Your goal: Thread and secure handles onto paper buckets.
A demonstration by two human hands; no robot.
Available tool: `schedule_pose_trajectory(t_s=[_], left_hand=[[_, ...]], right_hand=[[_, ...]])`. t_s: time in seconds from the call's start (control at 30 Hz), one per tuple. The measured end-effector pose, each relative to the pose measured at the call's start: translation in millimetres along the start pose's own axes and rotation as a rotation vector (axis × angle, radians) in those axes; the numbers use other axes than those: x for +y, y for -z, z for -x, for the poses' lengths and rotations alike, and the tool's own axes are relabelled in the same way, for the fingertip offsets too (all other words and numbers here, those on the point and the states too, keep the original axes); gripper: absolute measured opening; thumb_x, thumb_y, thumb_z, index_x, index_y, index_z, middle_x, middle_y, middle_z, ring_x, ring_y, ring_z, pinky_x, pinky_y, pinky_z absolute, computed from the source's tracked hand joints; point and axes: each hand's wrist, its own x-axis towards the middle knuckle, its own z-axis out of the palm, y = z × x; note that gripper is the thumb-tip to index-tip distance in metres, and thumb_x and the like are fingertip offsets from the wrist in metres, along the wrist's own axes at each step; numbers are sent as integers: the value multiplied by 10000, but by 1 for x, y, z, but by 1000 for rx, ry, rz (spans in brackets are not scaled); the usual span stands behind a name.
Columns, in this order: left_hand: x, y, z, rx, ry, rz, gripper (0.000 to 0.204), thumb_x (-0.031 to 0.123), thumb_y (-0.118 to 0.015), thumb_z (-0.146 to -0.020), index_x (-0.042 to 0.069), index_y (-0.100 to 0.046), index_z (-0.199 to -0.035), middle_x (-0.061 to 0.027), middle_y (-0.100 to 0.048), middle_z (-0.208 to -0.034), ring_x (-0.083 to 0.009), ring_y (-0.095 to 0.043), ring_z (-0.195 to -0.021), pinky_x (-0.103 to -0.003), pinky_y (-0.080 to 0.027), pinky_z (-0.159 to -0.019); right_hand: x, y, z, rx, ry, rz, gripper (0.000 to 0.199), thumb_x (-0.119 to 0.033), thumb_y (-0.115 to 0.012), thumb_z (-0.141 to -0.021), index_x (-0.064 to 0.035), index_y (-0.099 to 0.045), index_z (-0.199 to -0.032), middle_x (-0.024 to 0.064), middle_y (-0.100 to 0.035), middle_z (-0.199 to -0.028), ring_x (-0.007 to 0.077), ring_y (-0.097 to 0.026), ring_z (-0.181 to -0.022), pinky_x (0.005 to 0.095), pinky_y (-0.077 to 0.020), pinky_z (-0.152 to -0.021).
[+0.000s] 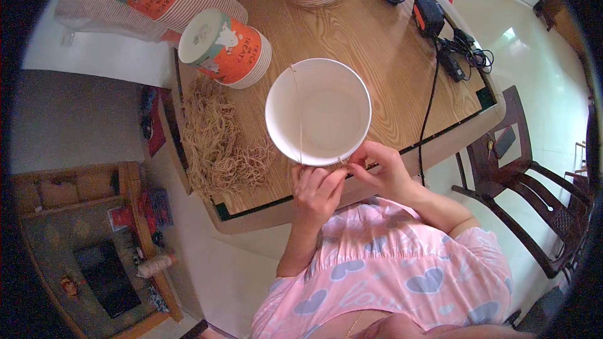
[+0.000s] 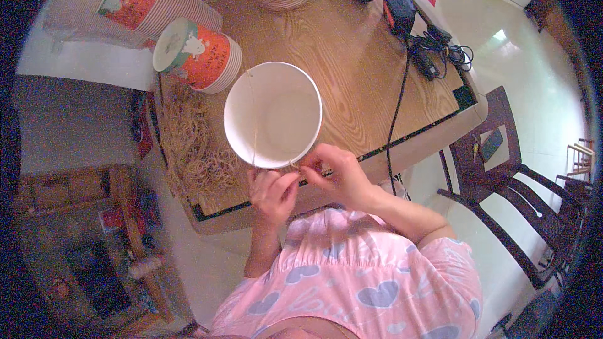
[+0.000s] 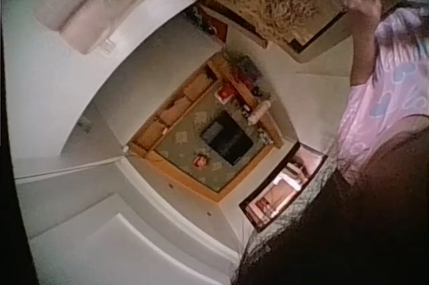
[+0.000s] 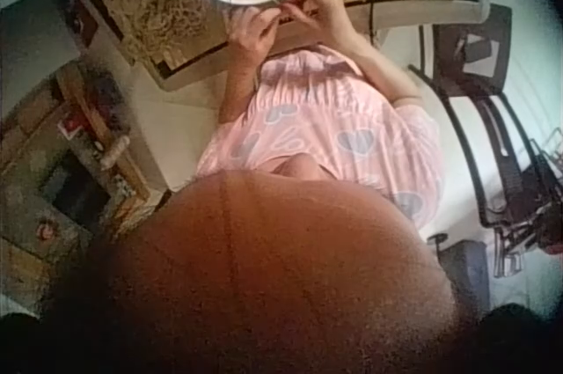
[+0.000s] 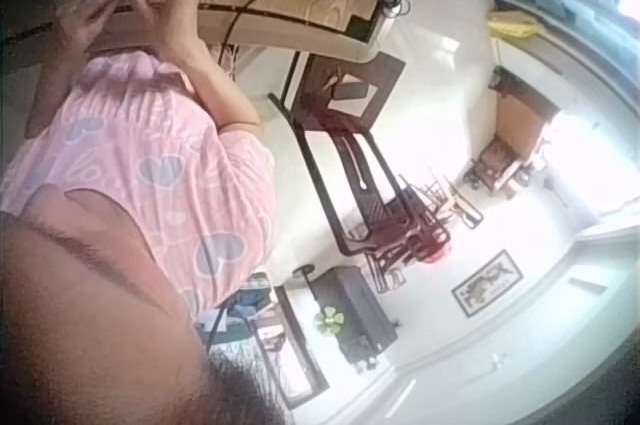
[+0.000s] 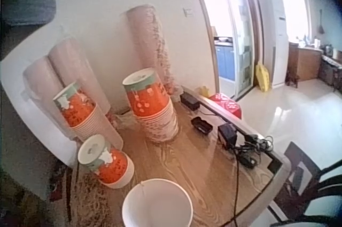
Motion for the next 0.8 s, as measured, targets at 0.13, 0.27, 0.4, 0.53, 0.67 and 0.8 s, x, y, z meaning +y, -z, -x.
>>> schedule_pose_trajectory(t_s=[0.13, 0.27, 0.4, 0.53, 0.67, 0.8], left_hand=[[6, 1, -4, 115, 172, 201, 178, 53, -701, -716, 77, -636, -880, -61, -635, -806, -228, -616, -768, -347, -457, -769], [11, 6, -9, -17, 426, 375, 141, 77, -665, -771, 26, -654, -902, -107, -664, -849, -227, -637, -780, -317, -479, -716], [14, 5, -12, -71, 505, 337, 136, 74, -667, -754, 19, -651, -878, -113, -663, -820, -209, -638, -760, -311, -482, -696], [18, 4, -13, -79, 525, 366, 106, 60, -665, -738, 17, -637, -831, -103, -660, -802, -195, -636, -757, -305, -480, -697], [18, 1, -13, -22, 530, 391, 86, 44, -667, -725, 18, -624, -795, -91, -654, -780, -189, -634, -748, -302, -478, -698], [16, -2, -13, 29, 474, 368, 93, 30, -673, -719, 24, -625, -799, -101, -640, -769, -225, -624, -707, -316, -490, -655]], right_hand=[[-2, 6, -3, -27, -3, 2, 96, -35, -643, -778, 3, -582, -842, 75, -592, -741, 138, -583, -686, 267, -470, -605], [-2, 6, -3, -47, 14, -14, 96, -39, -644, -780, 3, -582, -840, 76, -595, -751, 128, -585, -682, 258, -473, -596], [-5, 4, -5, -57, 6, -7, 97, -35, -649, -770, -8, -586, -839, 71, -584, -734, 141, -577, -676, 274, -467, -604], [2, 6, -4, 25, 159, 156, 104, -42, -662, -745, -40, -598, -827, 58, -577, -714, 187, -570, -664, 307, -444, -624], [2, 8, -3, 46, 172, 194, 112, -66, -680, -735, -55, -599, -811, 54, -581, -717, 209, -570, -666, 318, -430, -633], [-3, 6, -3, 36, 200, 177, 122, -82, -689, -736, -54, -591, -802, 56, -579, -713, 208, -570, -664, 318, -426, -631]])
